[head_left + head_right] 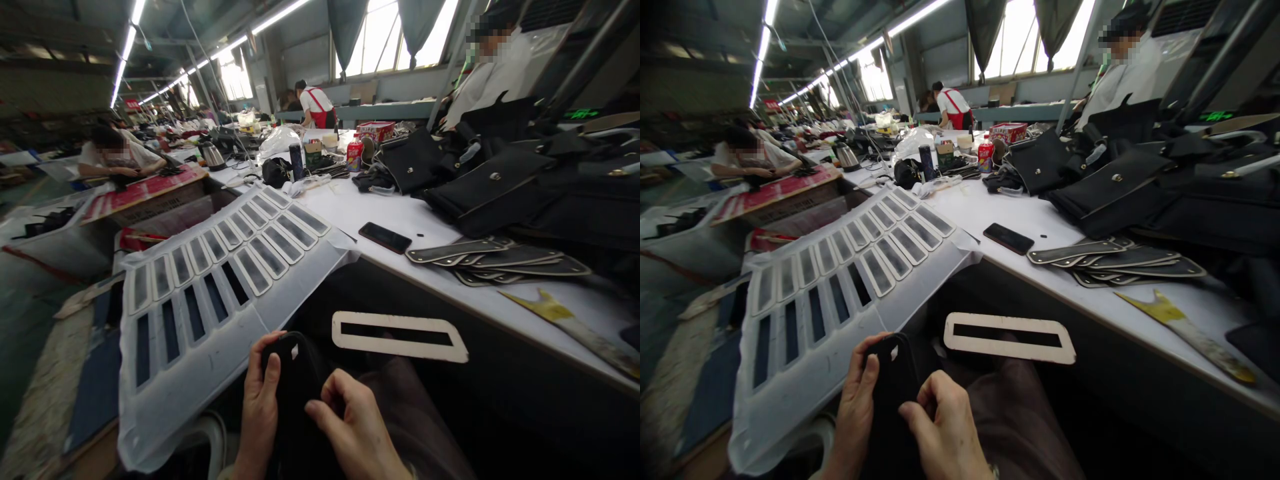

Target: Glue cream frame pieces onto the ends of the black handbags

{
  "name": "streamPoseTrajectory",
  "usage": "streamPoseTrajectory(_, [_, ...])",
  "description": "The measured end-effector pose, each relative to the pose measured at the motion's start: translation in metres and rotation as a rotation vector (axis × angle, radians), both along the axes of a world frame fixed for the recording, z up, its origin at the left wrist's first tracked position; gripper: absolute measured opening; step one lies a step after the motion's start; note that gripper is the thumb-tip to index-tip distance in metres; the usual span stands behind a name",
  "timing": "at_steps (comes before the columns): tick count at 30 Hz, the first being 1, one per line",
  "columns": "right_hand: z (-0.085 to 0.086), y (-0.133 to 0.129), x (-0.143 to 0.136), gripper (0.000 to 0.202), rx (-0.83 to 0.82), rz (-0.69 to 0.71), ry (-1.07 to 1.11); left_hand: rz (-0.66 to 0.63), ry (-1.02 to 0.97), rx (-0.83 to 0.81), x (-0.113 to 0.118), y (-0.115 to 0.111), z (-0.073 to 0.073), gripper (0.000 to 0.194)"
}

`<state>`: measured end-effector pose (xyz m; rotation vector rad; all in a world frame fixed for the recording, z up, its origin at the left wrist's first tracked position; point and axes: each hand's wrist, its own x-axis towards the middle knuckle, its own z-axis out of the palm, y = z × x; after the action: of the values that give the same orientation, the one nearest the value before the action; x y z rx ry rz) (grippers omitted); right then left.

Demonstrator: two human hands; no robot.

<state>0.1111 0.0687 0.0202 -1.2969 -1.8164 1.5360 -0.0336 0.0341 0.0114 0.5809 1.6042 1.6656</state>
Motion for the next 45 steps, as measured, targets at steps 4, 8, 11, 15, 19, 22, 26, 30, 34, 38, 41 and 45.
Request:
streamPoseTrajectory(4, [0.003,0.002,-0.002,0.021,-0.061,-0.033,0.043,0.015,-0.052,0.006,0.001,0.000,0.000,0.045])
streamPoseTrajectory(8, [0.002,0.005,-0.005,0.022,-0.091,-0.068,0.088,0.032,-0.036,-0.017,0.000,0.000,0.002,0.046])
streamPoseTrajectory(11, [-0.003,0.005,-0.007,0.022,-0.079,-0.095,0.129,0.031,-0.029,-0.037,-0.002,-0.001,0.004,0.047])
streamPoseTrajectory(15, [-0.012,0.002,-0.008,0.028,-0.007,-0.066,0.216,0.001,-0.037,-0.032,-0.004,-0.003,0.003,0.048])
streamPoseTrajectory(19, [-0.023,0.000,-0.008,0.050,0.244,-0.017,0.253,-0.044,-0.080,0.018,-0.006,-0.005,-0.003,0.050])
streamPoseTrajectory(22, [-0.032,0.001,-0.009,0.049,0.388,-0.001,0.243,-0.083,-0.075,0.030,-0.008,-0.007,-0.006,0.050])
streamPoseTrajectory(26, [-0.038,0.002,-0.009,0.049,0.417,-0.008,0.258,-0.084,0.003,-0.035,-0.009,-0.007,-0.004,0.048])
streamPoseTrajectory(30, [-0.030,0.004,-0.012,0.050,0.198,-0.036,0.334,-0.079,0.026,-0.055,-0.008,-0.007,0.001,0.047])
streamPoseTrajectory(34, [-0.015,0.015,-0.021,0.052,-0.019,-0.032,0.383,-0.094,0.036,-0.050,-0.008,-0.007,0.005,0.049])
streamPoseTrajectory(38, [-0.010,0.028,-0.026,0.051,0.028,-0.025,0.351,-0.124,0.090,-0.013,-0.009,-0.009,0.004,0.050])
streamPoseTrajectory(41, [-0.013,0.033,-0.026,0.053,0.072,0.032,0.279,-0.164,0.114,0.043,-0.007,-0.012,0.001,0.052])
streamPoseTrajectory(45, [-0.017,0.035,-0.025,0.054,0.100,0.059,0.258,-0.162,0.102,0.104,-0.003,-0.016,-0.001,0.058])
